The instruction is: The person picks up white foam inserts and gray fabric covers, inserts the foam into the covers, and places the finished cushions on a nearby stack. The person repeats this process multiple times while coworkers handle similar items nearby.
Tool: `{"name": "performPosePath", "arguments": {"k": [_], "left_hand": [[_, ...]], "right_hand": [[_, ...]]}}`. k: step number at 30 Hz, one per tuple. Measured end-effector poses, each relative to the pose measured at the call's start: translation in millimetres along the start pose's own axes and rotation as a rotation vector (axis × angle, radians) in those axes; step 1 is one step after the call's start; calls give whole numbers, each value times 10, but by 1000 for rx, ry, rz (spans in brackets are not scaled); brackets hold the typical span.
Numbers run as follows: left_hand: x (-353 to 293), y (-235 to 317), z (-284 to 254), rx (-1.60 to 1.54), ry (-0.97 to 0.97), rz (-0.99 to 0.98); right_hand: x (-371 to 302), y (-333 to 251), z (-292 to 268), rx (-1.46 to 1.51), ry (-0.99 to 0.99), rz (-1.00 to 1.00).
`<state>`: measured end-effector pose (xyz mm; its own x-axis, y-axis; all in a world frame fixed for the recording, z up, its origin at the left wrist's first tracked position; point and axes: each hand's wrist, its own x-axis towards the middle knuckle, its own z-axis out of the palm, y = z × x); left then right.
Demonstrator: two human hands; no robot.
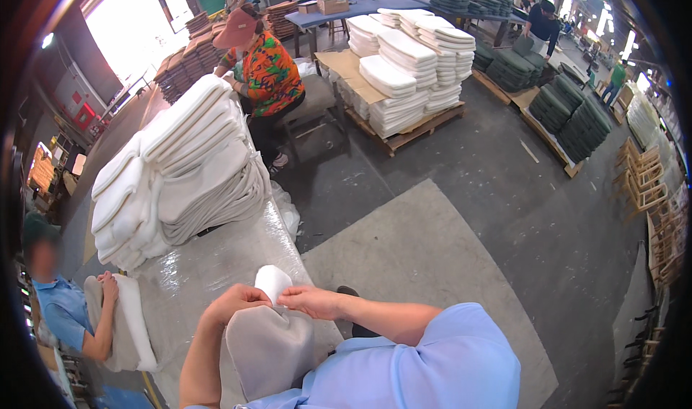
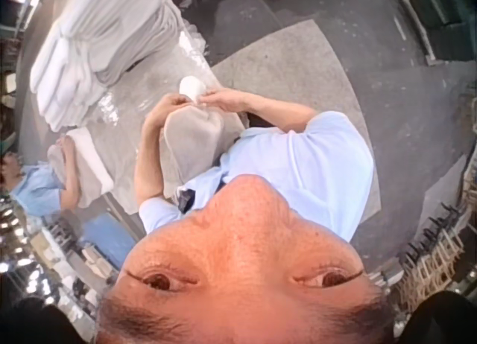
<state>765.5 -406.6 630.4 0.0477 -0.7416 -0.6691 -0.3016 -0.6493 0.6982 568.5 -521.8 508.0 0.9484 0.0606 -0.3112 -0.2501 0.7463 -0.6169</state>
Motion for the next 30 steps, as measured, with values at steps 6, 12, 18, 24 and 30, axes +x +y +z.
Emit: {"name": "performPosePath", "arguments": {"k": [6,12,18,24,30], "left_hand": [[-8,-98,26,36,88,73],[20,-91,-54,-72,-2,68],[35,242,-106,198,-158,-171],[165,283,-105,344,-191,-98],[134,261,-10,440,19,137]], "right_hand": [[-105,139,-143,136,-205,330],[-94,309,-89,104,-8,-67],[-172,159,190,-206,142,-215],[-126,186,172,-256,219,-284],[-49,117,60,-107,119,-137]]}}
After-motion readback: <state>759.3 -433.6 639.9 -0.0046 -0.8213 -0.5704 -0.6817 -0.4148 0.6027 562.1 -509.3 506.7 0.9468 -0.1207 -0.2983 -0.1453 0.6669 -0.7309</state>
